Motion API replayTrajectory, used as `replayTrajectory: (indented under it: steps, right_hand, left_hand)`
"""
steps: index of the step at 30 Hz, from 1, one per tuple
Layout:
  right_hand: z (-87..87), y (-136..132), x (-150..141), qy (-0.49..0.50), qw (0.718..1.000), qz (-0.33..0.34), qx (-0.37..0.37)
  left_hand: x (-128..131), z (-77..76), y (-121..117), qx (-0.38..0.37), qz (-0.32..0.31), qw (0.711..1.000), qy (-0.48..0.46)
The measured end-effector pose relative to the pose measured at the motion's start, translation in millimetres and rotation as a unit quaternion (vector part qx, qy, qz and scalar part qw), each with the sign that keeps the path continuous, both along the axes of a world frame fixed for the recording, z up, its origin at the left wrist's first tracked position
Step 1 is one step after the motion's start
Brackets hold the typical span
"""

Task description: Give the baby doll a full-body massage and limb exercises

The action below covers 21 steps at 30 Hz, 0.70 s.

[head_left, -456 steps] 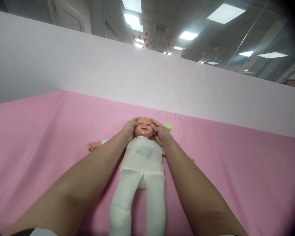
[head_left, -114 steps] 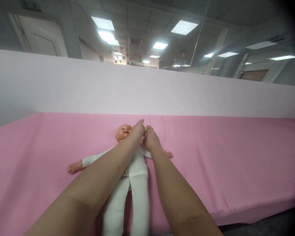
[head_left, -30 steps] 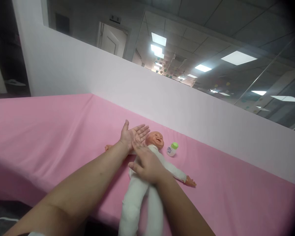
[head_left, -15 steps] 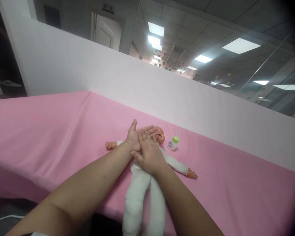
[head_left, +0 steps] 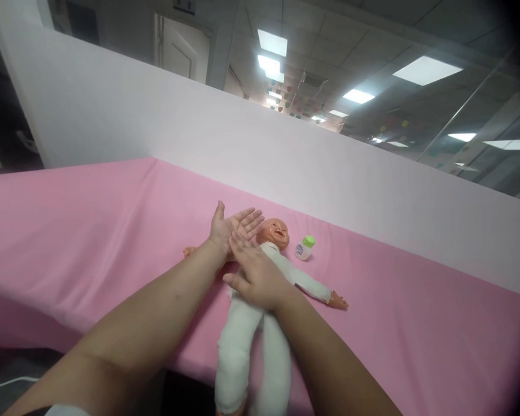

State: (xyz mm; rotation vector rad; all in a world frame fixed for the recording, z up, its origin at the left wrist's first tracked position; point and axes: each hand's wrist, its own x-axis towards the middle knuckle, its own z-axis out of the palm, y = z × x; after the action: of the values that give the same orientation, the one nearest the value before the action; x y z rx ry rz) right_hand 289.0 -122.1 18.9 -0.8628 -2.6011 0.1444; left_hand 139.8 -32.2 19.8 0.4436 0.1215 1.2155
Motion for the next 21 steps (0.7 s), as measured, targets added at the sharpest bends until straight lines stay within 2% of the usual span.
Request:
replayTrajectory:
  steps: [4, 7, 11, 14, 17, 21]
  right_hand:
    - [0.0, 0, -2, 0.011, 1.000, -0.013, 0.019]
    - [-1.7, 3, -2, 0.019, 0.998, -0.049, 0.041]
    - [-6.7, 10, -2, 0.015, 0.992, -0.114, 0.059]
    - [-8.4, 12, -1, 0.012, 0.988, -0.138, 0.065]
    - [-6.3, 10, 0, 0.005, 0.991, -0.119, 0.063]
    - [-0.3, 1, -1, -0.003, 0.998, -0.045, 0.042]
  left_hand:
    - [16, 2.9, -13, 0.002, -0.033, 0.999, 0.018]
    - [23, 5.5, -20, -0.001, -0.058, 0.998, 0.030]
    - [22, 7.3, -20, -0.002, -0.090, 0.995, 0.034]
    - [15, 6.1, -13, 0.008, -0.075, 0.997, 0.029]
    - [5, 3.2, -5, 0.013, -0.039, 0.999, 0.013]
    - [-4, 1.3, 2, 0.015, -0.005, 1.000, 0.005]
